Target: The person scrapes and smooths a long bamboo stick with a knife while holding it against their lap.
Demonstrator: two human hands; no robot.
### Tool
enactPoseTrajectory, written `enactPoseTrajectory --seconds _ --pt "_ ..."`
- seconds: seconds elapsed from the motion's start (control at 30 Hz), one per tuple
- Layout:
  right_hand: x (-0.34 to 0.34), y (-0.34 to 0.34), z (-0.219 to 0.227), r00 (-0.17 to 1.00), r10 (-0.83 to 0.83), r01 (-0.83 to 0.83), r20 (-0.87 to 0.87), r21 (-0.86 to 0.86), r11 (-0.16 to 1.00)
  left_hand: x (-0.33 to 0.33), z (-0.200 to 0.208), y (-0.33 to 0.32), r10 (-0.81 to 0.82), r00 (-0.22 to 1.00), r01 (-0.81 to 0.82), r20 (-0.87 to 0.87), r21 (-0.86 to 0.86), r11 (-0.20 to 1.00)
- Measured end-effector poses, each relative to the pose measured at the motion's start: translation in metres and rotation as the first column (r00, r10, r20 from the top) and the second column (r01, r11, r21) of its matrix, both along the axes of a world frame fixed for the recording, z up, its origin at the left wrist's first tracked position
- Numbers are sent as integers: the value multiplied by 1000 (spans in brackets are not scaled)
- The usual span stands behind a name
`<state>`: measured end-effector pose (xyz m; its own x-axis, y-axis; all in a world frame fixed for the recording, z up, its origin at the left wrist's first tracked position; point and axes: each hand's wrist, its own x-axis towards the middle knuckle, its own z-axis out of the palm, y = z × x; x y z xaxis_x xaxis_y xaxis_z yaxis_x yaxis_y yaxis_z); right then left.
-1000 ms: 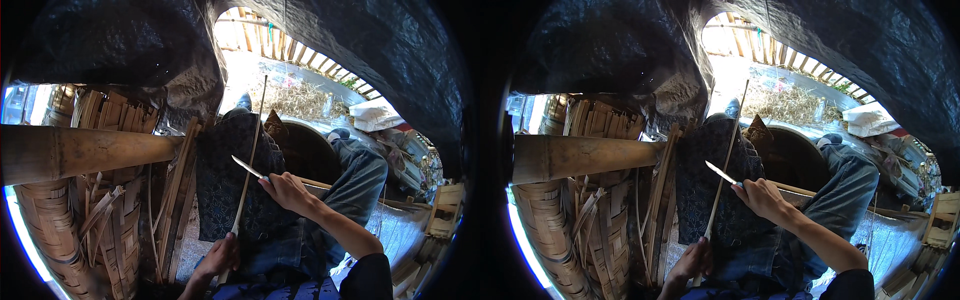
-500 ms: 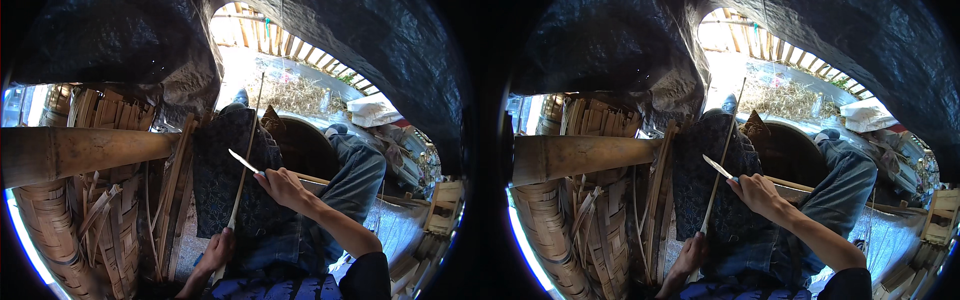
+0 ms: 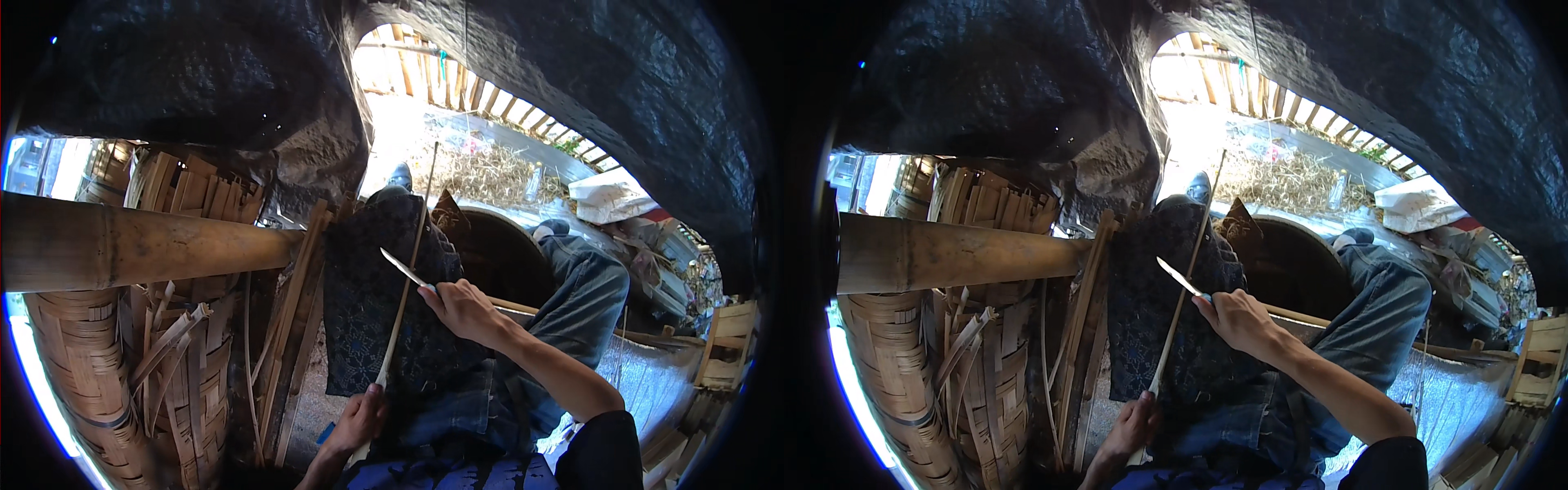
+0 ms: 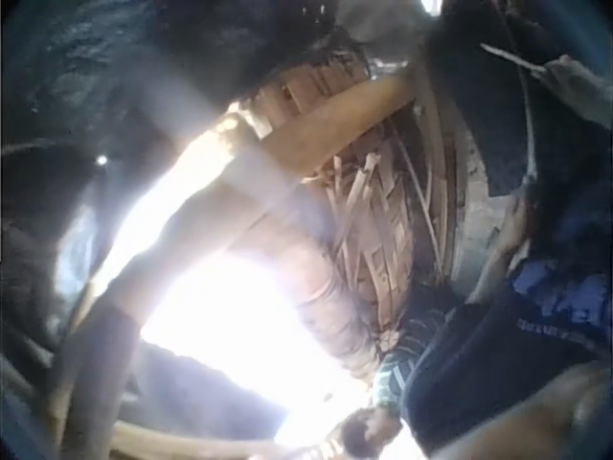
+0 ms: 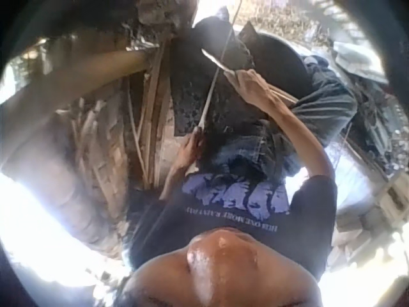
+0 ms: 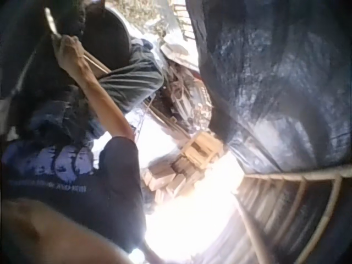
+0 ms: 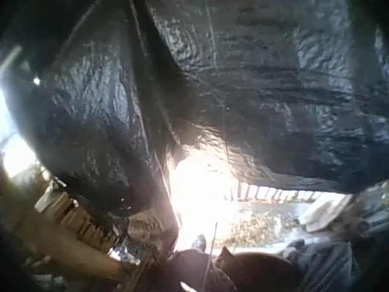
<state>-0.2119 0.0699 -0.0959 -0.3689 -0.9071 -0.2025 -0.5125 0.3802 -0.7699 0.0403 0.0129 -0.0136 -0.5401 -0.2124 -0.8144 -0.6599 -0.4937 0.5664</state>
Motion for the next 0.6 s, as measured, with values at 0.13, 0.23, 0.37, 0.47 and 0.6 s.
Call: enactPoseTrajectory --seconds 0.13,0.23,0.37,0.47,0.6 --pt "6 14 0 1000 -4 3 -10 -128 992 10 -9 -2 -7 1000 7 -27 22 1000" --pt "10 20 0 1000 -3 3 7 -44 999 11 -10 -1 -13 1000 14 -29 44 999" --pt "11 13 4 999 -17 15 50 35 999 8 -6 -1 18 1000 -18 5 42 999" --pt "9 12 3 1000 5 -7 30 65 998 18 -9 0 30 999 -31 11 80 996" --pt "10 16 4 1000 30 -30 8 41 999 25 -9 5 31 1000 -31 0 133 991"
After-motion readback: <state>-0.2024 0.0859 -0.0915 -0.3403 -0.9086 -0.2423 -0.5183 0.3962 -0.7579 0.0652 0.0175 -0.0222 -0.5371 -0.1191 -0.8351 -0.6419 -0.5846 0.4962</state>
